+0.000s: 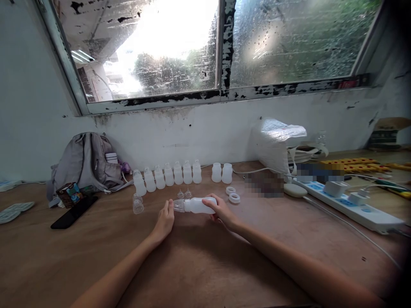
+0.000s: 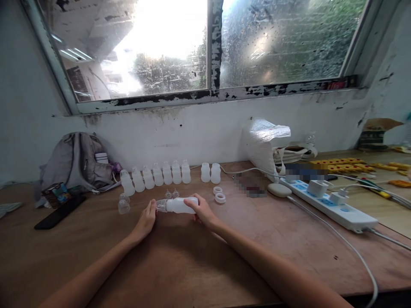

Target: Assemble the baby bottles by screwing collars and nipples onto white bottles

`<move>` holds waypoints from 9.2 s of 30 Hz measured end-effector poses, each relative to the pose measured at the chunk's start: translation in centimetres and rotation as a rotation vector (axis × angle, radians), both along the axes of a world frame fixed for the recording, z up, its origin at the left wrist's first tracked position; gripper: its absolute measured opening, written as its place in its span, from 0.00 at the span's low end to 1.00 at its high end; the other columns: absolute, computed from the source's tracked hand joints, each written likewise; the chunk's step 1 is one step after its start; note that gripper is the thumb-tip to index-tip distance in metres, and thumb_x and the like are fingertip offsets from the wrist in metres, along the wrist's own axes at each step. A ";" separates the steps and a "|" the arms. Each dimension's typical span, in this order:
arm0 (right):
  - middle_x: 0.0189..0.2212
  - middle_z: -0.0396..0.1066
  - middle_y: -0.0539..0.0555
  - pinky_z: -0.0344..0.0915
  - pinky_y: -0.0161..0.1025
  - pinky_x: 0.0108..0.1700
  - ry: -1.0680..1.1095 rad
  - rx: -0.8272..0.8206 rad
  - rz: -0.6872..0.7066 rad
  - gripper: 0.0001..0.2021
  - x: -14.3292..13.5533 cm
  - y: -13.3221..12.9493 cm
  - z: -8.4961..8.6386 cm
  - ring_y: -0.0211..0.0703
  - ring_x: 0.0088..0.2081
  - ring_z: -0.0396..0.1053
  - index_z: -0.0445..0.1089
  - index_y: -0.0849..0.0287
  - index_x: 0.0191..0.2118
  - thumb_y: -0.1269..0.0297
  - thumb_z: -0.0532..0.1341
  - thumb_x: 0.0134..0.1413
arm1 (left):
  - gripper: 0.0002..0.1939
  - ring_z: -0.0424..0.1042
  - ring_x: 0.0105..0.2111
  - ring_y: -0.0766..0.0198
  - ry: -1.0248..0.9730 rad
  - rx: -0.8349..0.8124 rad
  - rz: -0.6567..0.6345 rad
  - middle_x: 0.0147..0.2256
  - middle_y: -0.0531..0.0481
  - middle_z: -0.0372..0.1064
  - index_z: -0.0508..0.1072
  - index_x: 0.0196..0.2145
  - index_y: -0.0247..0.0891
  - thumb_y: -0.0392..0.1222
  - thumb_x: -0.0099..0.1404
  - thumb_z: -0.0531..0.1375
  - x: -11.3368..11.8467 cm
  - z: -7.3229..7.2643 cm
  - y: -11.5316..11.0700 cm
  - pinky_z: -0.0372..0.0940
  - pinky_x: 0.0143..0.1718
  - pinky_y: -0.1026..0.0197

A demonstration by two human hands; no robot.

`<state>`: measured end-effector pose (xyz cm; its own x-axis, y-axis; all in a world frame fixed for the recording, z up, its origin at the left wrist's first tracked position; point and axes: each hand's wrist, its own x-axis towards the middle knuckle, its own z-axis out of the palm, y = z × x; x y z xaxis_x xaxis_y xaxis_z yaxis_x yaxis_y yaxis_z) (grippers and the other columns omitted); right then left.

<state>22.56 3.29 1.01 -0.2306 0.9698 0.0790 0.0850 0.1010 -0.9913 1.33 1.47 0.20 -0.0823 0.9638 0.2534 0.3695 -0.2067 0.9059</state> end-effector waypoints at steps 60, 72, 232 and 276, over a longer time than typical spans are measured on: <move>0.44 0.60 0.57 0.61 0.42 0.45 -0.418 0.949 0.007 0.19 -1.9 -2.2 3.6 0.45 0.45 0.61 0.56 0.55 0.49 0.64 0.57 0.50 | 0.20 0.64 0.36 0.60 0.302 0.221 -0.367 0.37 0.49 0.64 0.64 0.40 0.38 0.47 0.50 0.62 1.7 -0.6 -1.2 0.60 0.37 0.59; 0.37 0.66 0.56 0.63 0.40 0.39 -0.636 0.917 -0.325 0.16 1.6 7.6 6.9 0.44 0.35 0.65 0.62 0.59 0.44 0.64 0.58 0.47 | 0.19 0.60 0.45 0.56 0.719 0.424 -0.274 0.45 0.45 0.62 0.59 0.49 0.39 0.42 0.59 0.55 0.0 -0.6 -0.6 0.58 0.45 0.53; 0.31 0.70 0.54 0.61 0.35 0.36 -0.645 0.723 0.160 0.09 -1.2 0.8 -2.8 0.40 0.33 0.67 0.67 0.59 0.36 0.70 0.51 0.55 | 0.19 0.68 0.37 0.63 0.023 0.042 -0.613 0.37 0.49 0.67 0.63 0.43 0.36 0.37 0.53 0.60 1.1 -0.1 1.1 0.64 0.41 0.59; 0.16 0.61 0.47 0.49 0.28 0.22 -0.750 0.673 0.437 0.09 -0.8 -0.3 0.3 0.31 0.17 0.55 0.60 0.60 0.25 0.69 0.49 0.54 | 0.13 0.57 0.17 0.74 -0.179 -0.317 -0.805 0.22 0.53 0.67 0.65 0.33 0.32 0.38 0.49 0.61 -0.7 0.6 3.0 0.52 0.19 0.69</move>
